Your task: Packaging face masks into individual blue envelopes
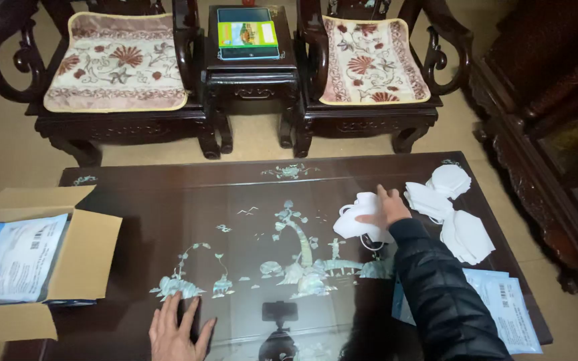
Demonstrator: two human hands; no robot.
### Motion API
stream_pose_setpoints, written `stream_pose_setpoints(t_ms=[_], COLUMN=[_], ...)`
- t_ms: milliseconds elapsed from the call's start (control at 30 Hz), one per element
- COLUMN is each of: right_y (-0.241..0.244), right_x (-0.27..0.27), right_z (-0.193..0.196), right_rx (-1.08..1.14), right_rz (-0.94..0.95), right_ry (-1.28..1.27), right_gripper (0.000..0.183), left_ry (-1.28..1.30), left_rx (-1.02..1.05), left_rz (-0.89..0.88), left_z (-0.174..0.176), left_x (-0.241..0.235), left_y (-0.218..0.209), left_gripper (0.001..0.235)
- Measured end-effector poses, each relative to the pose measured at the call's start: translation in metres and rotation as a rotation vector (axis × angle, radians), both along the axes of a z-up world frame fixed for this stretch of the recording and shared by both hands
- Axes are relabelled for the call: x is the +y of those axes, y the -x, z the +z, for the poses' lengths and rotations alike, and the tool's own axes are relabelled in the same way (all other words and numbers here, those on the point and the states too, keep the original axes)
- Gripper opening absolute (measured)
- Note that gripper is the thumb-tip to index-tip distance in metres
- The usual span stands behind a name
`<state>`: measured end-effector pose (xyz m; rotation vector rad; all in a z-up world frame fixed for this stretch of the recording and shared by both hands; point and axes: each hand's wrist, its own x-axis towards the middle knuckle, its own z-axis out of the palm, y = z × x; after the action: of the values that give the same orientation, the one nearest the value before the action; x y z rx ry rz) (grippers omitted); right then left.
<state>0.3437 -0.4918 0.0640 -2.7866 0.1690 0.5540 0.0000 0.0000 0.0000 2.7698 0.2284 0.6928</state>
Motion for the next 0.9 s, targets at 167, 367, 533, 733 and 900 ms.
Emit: stream_pose_setpoints(t_ms=[167,367,533,733,900], right_y=[0.027,0.082,0.155,0.266,0.253], right_x=[0.015,0.031,0.077,0.239,0.278], right_z=[0.009,-0.033,-0.048,-0.011,-0.129], right_rx=[0.027,-0.062,-0.309,0.018,0.037], right_rz=[-0.023,-0.140,-0.118,-0.721,-0.547], right_ry=[0.095,0.002,-0.212,-1.566,-1.178], right_gripper=[0.120,0.087,0.072,0.035,0.037], left_ry=[0.001,0.022,-0.001,1.486,1.414], left_rx=[0.097,0.126,0.024,0.358,0.222], left_rz=[-0.018,-0.046,-0.056,-0.110,0.268], left_z=[-0.003,-0.002,-0.007,0.010,-0.040], left_x=[0.007,0.010,0.001,-0.091,-0.066], left_y=[0.001,0.002,-0.004,-0.020,-0.047], left_gripper=[0.061,0.061,0.058,0.093,0.054])
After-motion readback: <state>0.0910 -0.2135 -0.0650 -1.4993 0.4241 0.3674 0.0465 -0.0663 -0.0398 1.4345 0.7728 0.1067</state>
